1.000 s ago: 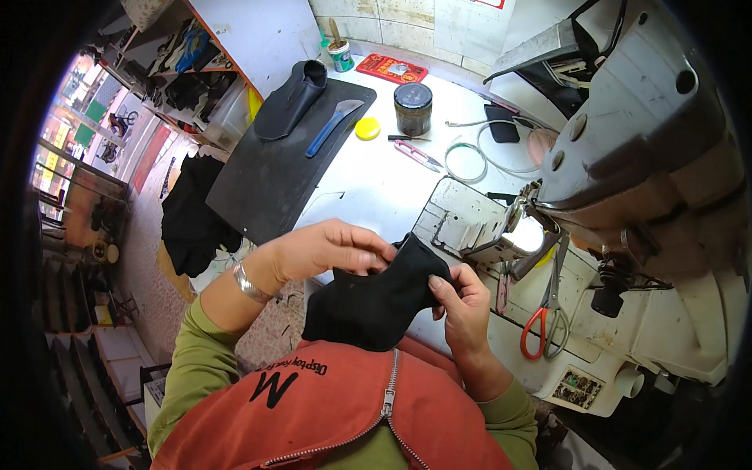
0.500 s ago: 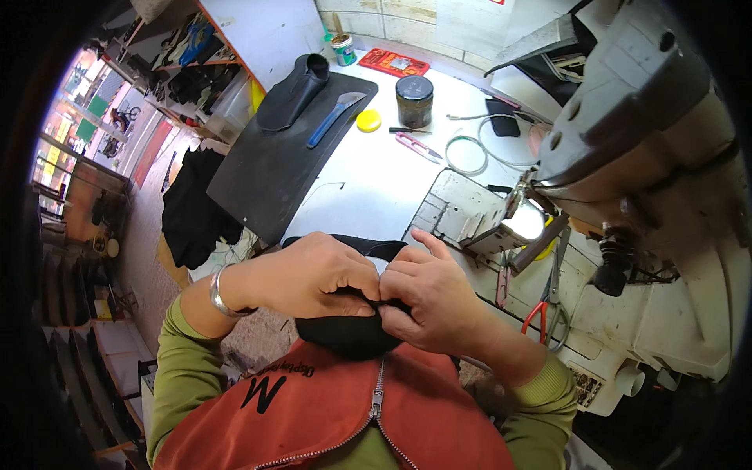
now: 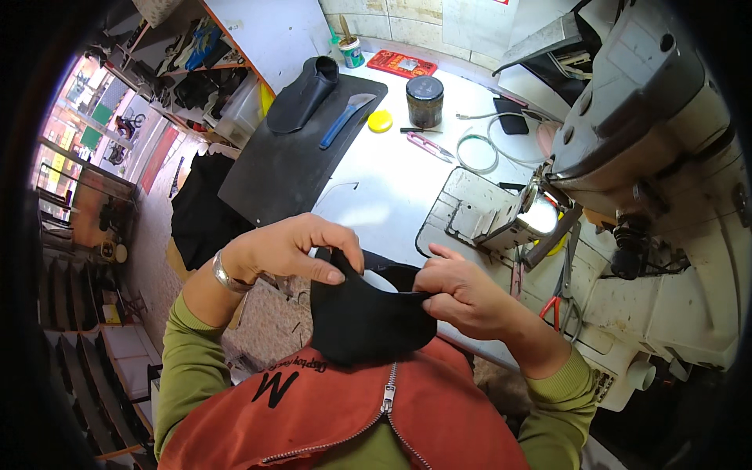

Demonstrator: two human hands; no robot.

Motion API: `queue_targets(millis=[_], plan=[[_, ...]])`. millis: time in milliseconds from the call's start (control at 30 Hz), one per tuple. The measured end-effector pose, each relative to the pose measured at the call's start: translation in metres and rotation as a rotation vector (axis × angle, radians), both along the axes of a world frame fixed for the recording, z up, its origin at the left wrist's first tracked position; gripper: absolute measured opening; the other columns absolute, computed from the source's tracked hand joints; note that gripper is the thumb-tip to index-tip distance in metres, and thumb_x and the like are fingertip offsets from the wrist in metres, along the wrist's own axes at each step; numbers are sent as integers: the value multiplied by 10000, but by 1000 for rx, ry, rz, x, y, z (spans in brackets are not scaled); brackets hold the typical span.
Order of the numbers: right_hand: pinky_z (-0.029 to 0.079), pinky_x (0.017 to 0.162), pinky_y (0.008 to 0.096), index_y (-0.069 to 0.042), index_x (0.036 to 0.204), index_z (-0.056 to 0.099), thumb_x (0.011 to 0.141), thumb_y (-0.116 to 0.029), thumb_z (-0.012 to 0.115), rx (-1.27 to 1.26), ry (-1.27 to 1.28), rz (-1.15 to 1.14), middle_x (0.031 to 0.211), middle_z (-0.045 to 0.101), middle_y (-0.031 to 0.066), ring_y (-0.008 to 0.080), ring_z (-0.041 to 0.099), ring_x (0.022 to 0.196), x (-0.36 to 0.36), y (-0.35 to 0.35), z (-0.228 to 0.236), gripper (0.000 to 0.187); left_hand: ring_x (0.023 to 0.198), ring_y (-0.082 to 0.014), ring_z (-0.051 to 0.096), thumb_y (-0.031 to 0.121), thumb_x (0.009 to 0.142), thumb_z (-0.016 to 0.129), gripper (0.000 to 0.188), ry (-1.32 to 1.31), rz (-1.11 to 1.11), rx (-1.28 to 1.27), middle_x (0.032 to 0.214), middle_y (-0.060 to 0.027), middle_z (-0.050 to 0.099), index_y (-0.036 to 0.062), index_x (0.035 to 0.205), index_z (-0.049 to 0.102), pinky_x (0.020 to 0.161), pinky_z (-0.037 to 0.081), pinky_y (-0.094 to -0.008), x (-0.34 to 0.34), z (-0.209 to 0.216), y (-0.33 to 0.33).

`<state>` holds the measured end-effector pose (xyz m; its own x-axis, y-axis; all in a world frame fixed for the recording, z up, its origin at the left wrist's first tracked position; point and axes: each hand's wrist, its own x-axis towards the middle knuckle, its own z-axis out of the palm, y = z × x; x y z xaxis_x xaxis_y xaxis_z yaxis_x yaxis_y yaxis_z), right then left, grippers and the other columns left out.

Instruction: The person sews a black shoe upper on an industrial sewing machine, then trims excess thread and edges with scissors and a knife. They repeatedly inspect and adjust the shoe, cutting small sections and smoothing the material by hand.

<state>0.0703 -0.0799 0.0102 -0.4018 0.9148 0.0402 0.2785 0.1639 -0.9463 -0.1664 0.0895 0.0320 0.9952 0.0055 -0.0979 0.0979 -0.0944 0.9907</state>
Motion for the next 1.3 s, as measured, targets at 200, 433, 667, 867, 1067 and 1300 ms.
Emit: queue_targets(millis=[200, 433, 667, 867, 1067, 1300], plan=[[222, 1123, 535, -71, 873, 618, 795, -157, 595, 50, -96, -22, 729, 563, 55, 253, 593, 774, -17, 6, 11, 118, 900, -77, 530, 24, 928, 581, 321, -19, 149, -142, 962, -22, 596, 9, 1241, 513, 826, 411, -220, 2, 4, -18], [201, 1122, 562, -79, 774, 575, 759, -74, 586, 161, -235, -97, 681, 515, 31, 218, 570, 721, -24, 2, 4, 19, 857, -79, 553, 52, 977, 512, 205, -196, 408, -241, 927, -25, 591, 3, 1176, 517, 794, 417, -212, -5, -9, -30], [233, 1116, 553, -62, 830, 625, 761, -86, 599, 130, -186, -147, 709, 540, 50, 232, 580, 778, -16, 3, -6, 78, 822, -27, 549, 201, 1012, 469, 292, -43, 456, -505, 889, -33, 637, 0, 1222, 499, 747, 415, -176, -4, 7, -26], [226, 1124, 519, -66, 885, 645, 823, -109, 601, 59, -81, -142, 756, 579, 37, 199, 591, 803, -12, 1, -10, 87, 804, -47, 557, 97, 918, 609, 296, -16, 380, -250, 873, -18, 630, 15, 1192, 531, 739, 426, -190, 0, 4, -20], [393, 1010, 331, -15, 1205, 541, 855, -63, 618, -253, 751, -137, 1172, 586, 57, 158, 541, 1129, 3, -4, -17, 361, 868, -91, 551, 97, 849, 685, 180, -43, 311, -278, 931, -16, 612, 22, 1003, 632, 822, 431, -240, -6, -7, 12], [408, 895, 257, -69, 1267, 388, 857, 61, 588, -192, 712, -15, 1035, 586, 40, 98, 545, 988, -20, 9, -6, 474, 1082, -217, 543, 311, 906, 621, 300, -168, 232, 507, 1046, -50, 613, 103, 1119, 584, 1124, 175, -512, 21, 0, -8]])
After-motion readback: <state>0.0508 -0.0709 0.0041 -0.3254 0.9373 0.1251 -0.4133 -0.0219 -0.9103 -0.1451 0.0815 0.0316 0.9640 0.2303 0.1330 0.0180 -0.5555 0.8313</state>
